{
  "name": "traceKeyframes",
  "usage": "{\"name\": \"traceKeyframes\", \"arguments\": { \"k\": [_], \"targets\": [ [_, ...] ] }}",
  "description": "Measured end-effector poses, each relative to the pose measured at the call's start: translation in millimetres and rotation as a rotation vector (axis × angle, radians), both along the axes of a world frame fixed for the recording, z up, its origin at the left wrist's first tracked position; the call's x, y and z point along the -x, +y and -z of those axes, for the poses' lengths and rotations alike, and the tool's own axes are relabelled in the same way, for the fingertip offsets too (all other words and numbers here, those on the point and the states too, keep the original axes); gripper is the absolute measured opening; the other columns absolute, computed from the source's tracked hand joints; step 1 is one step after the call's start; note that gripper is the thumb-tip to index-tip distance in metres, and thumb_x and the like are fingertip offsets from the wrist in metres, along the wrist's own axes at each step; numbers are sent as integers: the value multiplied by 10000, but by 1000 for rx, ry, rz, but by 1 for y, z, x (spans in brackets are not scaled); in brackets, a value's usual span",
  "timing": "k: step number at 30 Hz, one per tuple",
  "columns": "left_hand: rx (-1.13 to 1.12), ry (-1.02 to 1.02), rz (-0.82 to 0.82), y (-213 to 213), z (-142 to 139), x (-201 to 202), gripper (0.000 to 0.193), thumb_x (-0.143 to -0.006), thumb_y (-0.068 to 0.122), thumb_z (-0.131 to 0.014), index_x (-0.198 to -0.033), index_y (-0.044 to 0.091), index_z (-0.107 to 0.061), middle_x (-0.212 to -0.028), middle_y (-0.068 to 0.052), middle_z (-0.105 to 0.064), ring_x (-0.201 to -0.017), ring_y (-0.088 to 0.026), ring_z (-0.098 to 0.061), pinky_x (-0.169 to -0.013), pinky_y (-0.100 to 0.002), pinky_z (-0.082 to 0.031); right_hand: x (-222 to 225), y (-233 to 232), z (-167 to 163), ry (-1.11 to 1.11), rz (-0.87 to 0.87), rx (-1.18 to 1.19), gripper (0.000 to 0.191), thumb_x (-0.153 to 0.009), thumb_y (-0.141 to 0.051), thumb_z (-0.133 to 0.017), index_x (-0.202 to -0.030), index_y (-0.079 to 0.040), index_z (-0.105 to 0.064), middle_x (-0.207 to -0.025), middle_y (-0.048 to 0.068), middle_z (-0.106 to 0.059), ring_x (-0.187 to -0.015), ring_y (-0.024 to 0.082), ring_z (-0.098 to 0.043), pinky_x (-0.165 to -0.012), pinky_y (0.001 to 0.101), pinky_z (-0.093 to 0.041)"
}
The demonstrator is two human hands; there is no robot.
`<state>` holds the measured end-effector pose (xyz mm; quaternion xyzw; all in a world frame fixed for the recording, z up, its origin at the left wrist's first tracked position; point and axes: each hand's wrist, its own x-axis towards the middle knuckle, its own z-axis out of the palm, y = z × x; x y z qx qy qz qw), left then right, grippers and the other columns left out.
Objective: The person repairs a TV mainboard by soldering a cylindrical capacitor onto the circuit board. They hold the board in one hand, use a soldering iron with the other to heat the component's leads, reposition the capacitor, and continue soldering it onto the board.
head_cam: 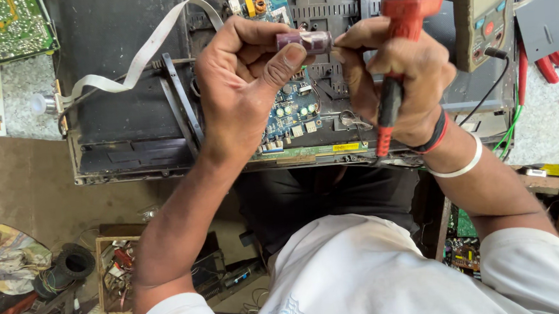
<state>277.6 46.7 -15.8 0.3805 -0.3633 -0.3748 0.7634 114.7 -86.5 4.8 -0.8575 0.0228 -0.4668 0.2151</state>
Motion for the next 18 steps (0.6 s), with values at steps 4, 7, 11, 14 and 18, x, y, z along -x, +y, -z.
{"name": "traceKeyframes", "arguments": {
  "k": [4,7,11,14,18],
  "targets": [
    [86,11,-161,4,-13,-2,158,-1041,73,-732,-1137,-10,-638,-1037,-135,-749,-931,-151,-749,-893,-303,-636,-1,-11,-18,-124,-15,-186,429,-931,122,-774,-990,-29,-377,-992,260,-697,-918,308,-737,-772,380,-626],
    [36,-58,-231,28,-28,-16,120,-1079,49,-731,-1136,-7,-642,-1029,-145,-762,-921,-159,-769,-870,-307,-655,14,-30,-40,-304,51,-461,419,-922,97,-766,-967,-26,-368,-1022,295,-683,-958,332,-727,-776,392,-638],
    [25,-61,-153,25,-25,4,151,-1084,40,-747,-1136,-17,-618,-1055,-154,-756,-977,-156,-766,-918,-318,-657,30,-10,-28,-177,-138,-338,409,-909,63,-755,-937,-22,-356,-1062,342,-665,-1012,364,-714,-782,409,-654],
    [18,48,-86,20,-20,31,177,-1065,46,-752,-1131,-21,-602,-1067,-156,-752,-992,-150,-752,-947,-330,-651,32,-4,-18,-39,-236,-183,404,-899,38,-747,-914,-19,-347,-1093,377,-651,-1052,388,-705,-787,421,-666],
    [4,166,-60,20,-21,54,205,-1047,57,-756,-1133,-15,-584,-1104,-158,-741,-1047,-161,-740,-1004,-353,-645,32,1,-22,-55,-225,-179,466,-944,67,-793,-927,-6,-334,-1113,340,-685,-1090,346,-758,-789,377,-668]
  ]
}}
